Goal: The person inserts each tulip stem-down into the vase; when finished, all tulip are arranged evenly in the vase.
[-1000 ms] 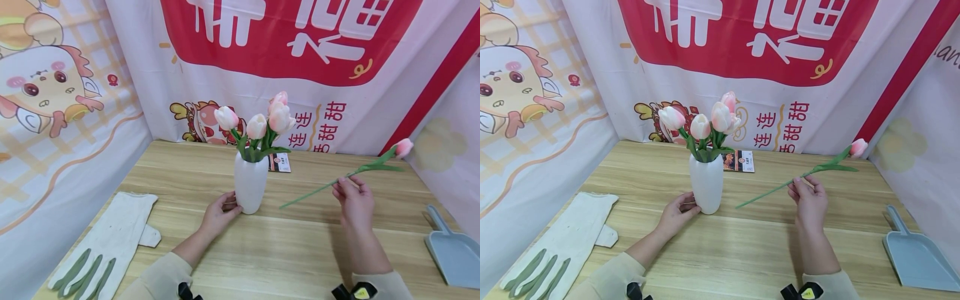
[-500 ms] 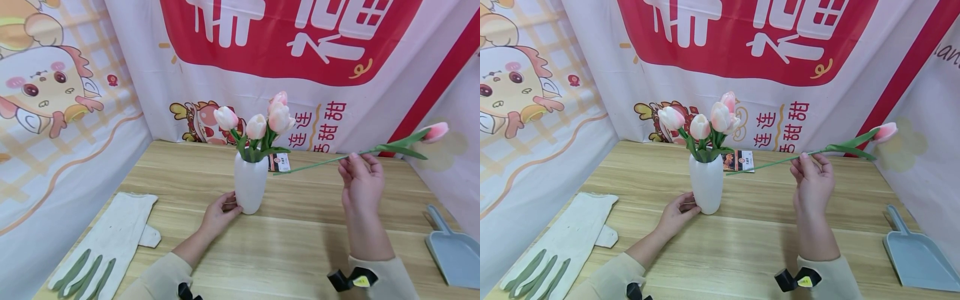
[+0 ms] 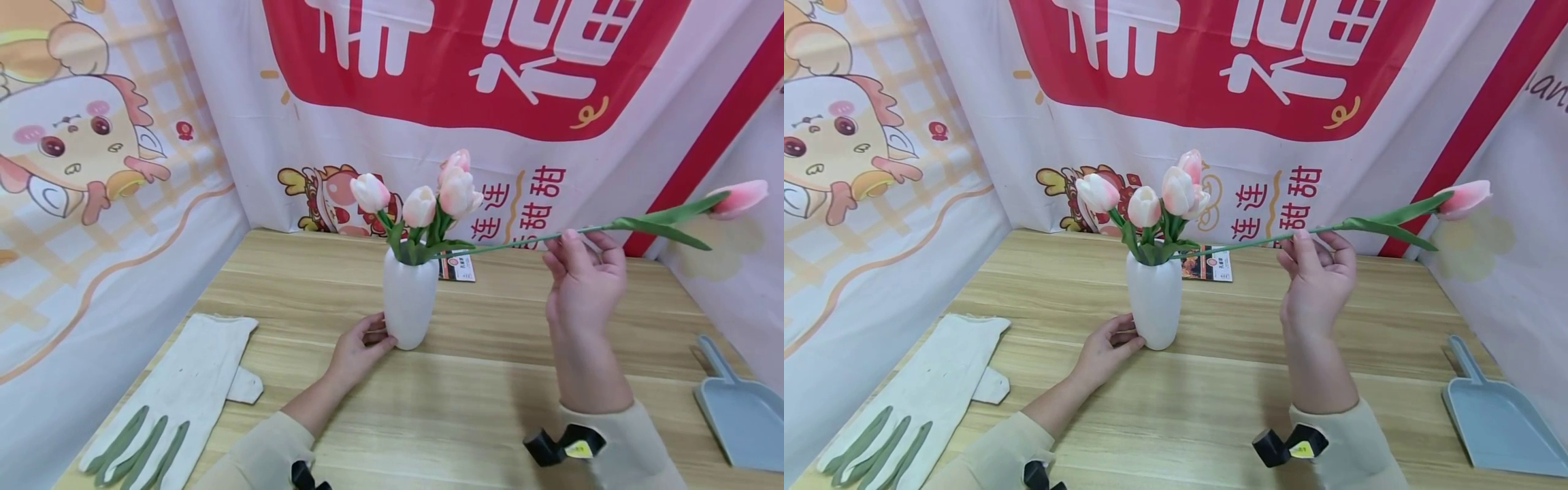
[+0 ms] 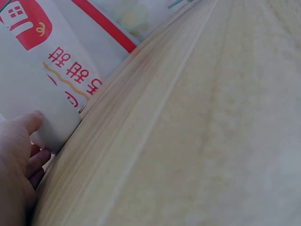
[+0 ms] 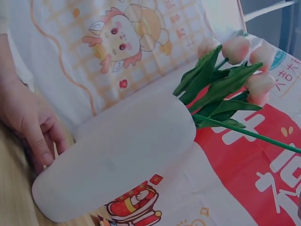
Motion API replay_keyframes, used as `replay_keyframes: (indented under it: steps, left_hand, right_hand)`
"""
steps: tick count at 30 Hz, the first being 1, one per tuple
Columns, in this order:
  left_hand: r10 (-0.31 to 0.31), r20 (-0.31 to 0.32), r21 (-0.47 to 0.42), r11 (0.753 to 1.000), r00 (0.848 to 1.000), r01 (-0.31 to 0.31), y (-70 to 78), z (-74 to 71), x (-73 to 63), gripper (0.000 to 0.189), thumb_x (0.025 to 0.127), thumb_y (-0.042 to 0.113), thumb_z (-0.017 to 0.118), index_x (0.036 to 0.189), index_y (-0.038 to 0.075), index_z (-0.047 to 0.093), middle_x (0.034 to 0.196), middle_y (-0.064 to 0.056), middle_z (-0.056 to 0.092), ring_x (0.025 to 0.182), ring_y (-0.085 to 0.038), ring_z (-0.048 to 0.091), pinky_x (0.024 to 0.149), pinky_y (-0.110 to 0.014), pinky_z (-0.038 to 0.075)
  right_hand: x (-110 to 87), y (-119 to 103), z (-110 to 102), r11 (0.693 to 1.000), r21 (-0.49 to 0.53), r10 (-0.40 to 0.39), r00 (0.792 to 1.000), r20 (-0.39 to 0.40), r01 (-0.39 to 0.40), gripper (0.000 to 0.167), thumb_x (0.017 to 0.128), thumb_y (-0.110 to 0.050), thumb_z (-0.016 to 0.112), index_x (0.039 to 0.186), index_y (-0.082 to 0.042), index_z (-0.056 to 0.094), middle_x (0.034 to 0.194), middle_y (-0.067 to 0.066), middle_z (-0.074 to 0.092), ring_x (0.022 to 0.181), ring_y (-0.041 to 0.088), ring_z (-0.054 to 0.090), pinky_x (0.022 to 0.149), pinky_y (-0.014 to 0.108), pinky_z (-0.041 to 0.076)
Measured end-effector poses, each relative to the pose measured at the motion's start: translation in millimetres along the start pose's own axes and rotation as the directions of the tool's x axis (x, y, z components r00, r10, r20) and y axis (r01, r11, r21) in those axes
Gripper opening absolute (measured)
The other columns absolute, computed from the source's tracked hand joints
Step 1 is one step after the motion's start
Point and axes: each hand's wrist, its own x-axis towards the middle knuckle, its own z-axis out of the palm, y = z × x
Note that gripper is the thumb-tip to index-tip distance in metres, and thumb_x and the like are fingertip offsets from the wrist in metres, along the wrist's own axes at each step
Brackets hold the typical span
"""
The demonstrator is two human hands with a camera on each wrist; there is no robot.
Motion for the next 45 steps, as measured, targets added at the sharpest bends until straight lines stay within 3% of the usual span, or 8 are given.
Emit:
replay_keyframes:
  steps: [5, 10, 19, 24, 28, 35, 40, 45]
  left_hand:
    - [0.008, -0.009, -0.006, 1.0, 1.0, -0.008, 1.5, 0.4, -0.3, 0.047, 0.085, 0.011, 0.075, 0.129, 0.002, 0.06, 0.117, -0.019, 0.069, 0.104, -0.032, 0.069, 0.093, -0.038, 0.057]
    - [0.007, -0.015, -0.021, 1.0, 1.0, -0.007, 3.2, 0.9, -1.1, 0.047, 0.085, 0.009, 0.076, 0.129, 0.002, 0.06, 0.118, -0.019, 0.069, 0.104, -0.032, 0.069, 0.093, -0.04, 0.057]
    - [0.077, 0.006, 0.027, 0.997, 0.997, -0.077, -1.2, -0.8, -1.1, 0.049, 0.086, 0.016, 0.075, 0.129, -0.002, 0.058, 0.116, -0.021, 0.069, 0.101, -0.029, 0.07, 0.089, -0.035, 0.059]
    - [0.047, 0.012, 0.006, 0.999, 0.999, -0.047, -0.1, -1.1, -0.8, 0.048, 0.086, 0.015, 0.075, 0.129, 0.001, 0.059, 0.117, -0.02, 0.069, 0.104, -0.031, 0.069, 0.092, -0.037, 0.058]
    - [0.005, 0.011, -0.006, 1.0, 1.0, -0.004, 0.4, -0.6, 0.0, 0.048, 0.085, 0.011, 0.076, 0.13, 0.003, 0.059, 0.118, -0.017, 0.069, 0.105, -0.031, 0.069, 0.093, -0.038, 0.057]
    - [0.026, 0.004, 0.01, 1.0, 1.0, -0.026, -0.8, -0.4, 0.6, 0.047, 0.086, 0.011, 0.075, 0.129, 0.002, 0.059, 0.117, -0.018, 0.069, 0.104, -0.03, 0.069, 0.092, -0.036, 0.058]
    - [0.038, 0.001, -0.001, 0.999, 0.999, -0.038, -0.3, -0.6, 0.3, 0.046, 0.086, 0.01, 0.075, 0.128, 0.001, 0.059, 0.116, -0.02, 0.069, 0.103, -0.033, 0.069, 0.092, -0.038, 0.058]
    - [0.035, 0.004, -0.002, 0.999, 0.999, -0.035, -0.7, -0.2, 0.4, 0.047, 0.086, 0.009, 0.075, 0.129, 0.002, 0.059, 0.116, -0.018, 0.069, 0.103, -0.031, 0.069, 0.09, -0.034, 0.059]
  right_hand:
    - [-8.5, 4.8, 7.2, 0.99, -0.104, -0.092, 0.993, 0.077, 0.1, 0.038, 0.076, -0.006, 0.083, 0.103, -0.003, 0.057, 0.088, 0.013, 0.071, 0.068, 0.02, 0.072, 0.06, 0.026, 0.061]
    - [-18.1, 9.9, 14.9, 0.959, -0.148, -0.208, 0.955, 0.212, 0.242, 0.029, 0.079, -0.004, 0.08, 0.099, -0.004, 0.058, 0.084, 0.011, 0.072, 0.067, 0.017, 0.072, 0.059, 0.025, 0.061]
    - [-29.2, 20.9, 21.9, 0.9, -0.294, -0.178, 0.886, 0.428, 0.323, 0.02, 0.085, -0.006, 0.074, 0.099, -0.012, 0.061, 0.088, 0.003, 0.074, 0.08, 0.015, 0.073, 0.068, 0.025, 0.061]
    - [-32.9, 36.1, 23.3, 0.9, -0.321, -0.129, 0.882, 0.453, 0.296, 0.023, 0.087, 0.001, 0.071, 0.099, -0.016, 0.061, 0.087, 0.0, 0.072, 0.078, 0.011, 0.071, 0.068, 0.025, 0.062]
    - [-36.4, 48.3, 23.9, 0.874, -0.381, -0.103, 0.882, 0.461, 0.301, 0.028, 0.088, 0.003, 0.068, 0.097, -0.022, 0.06, 0.087, -0.003, 0.071, 0.077, 0.009, 0.067, 0.069, 0.024, 0.061]
    - [-40.4, 61.5, 25.2, 0.865, -0.38, -0.114, 0.867, 0.486, 0.327, 0.026, 0.086, 0.005, 0.068, 0.095, -0.019, 0.062, 0.087, -0.004, 0.072, 0.073, 0.008, 0.067, 0.067, 0.024, 0.061]
    - [-41.4, 67.6, 25.8, 0.846, -0.4, -0.107, 0.847, 0.521, 0.353, 0.015, 0.086, 0.006, 0.068, 0.098, -0.002, 0.062, 0.083, -0.014, 0.072, 0.068, 0.005, 0.066, 0.065, 0.02, 0.06]
    - [-43.0, 72.3, 25.3, 0.821, -0.427, -0.098, 0.831, 0.548, 0.379, 0.021, 0.087, 0.006, 0.067, 0.104, 0.012, 0.056, 0.081, -0.019, 0.072, 0.064, 0.004, 0.064, 0.06, 0.015, 0.056]
